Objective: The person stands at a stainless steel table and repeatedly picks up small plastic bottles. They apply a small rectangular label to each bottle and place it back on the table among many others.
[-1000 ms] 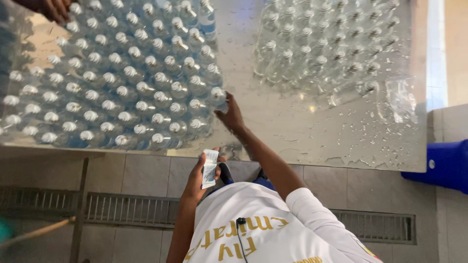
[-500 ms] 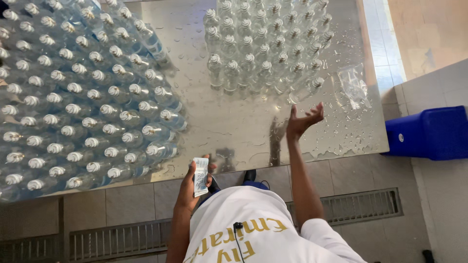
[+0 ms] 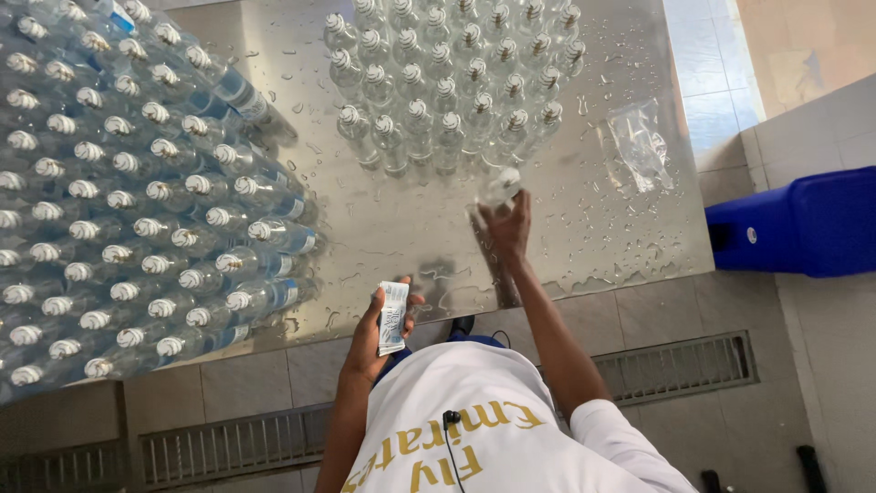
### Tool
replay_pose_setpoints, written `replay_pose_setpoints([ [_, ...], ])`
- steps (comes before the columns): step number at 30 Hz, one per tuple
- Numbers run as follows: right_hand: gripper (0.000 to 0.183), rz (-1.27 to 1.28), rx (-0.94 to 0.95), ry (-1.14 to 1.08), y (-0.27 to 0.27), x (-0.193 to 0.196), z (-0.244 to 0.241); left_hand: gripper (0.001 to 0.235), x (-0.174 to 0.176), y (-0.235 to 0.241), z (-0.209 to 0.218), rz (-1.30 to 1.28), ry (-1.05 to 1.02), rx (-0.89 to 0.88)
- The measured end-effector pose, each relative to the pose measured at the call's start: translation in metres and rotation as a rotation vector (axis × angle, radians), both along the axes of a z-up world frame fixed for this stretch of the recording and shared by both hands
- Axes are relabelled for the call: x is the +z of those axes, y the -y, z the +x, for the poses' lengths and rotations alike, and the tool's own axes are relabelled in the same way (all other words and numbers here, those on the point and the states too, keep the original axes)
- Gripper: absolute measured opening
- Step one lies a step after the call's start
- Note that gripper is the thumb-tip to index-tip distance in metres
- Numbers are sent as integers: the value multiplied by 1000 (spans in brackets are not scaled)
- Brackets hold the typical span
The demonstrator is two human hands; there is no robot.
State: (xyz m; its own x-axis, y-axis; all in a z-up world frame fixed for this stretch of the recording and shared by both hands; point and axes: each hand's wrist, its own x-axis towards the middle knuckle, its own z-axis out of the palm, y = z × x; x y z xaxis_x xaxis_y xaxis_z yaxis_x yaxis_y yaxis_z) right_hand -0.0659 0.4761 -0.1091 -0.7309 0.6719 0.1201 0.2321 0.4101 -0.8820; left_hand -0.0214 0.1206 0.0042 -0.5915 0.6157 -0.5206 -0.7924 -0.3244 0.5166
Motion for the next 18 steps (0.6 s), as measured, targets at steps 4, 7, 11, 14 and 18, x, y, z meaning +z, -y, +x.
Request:
replay_pose_setpoints([
  [4,73,-44,129,119,81,49,15,80,0,-4,3,12,-6,21],
  [7,76,-22,282,70,115,44,19,82,-2,-4,6,32,5,60],
  [11,73,2,426,78,144,34,20,82,4,3,7,33,-19,58],
  [14,88,-56,496,54,148,53,32,83,11,10,6,32,-32,35],
  [18,67,-241,397,-4,135,84,67,80,22,19,7,25,-23,7],
])
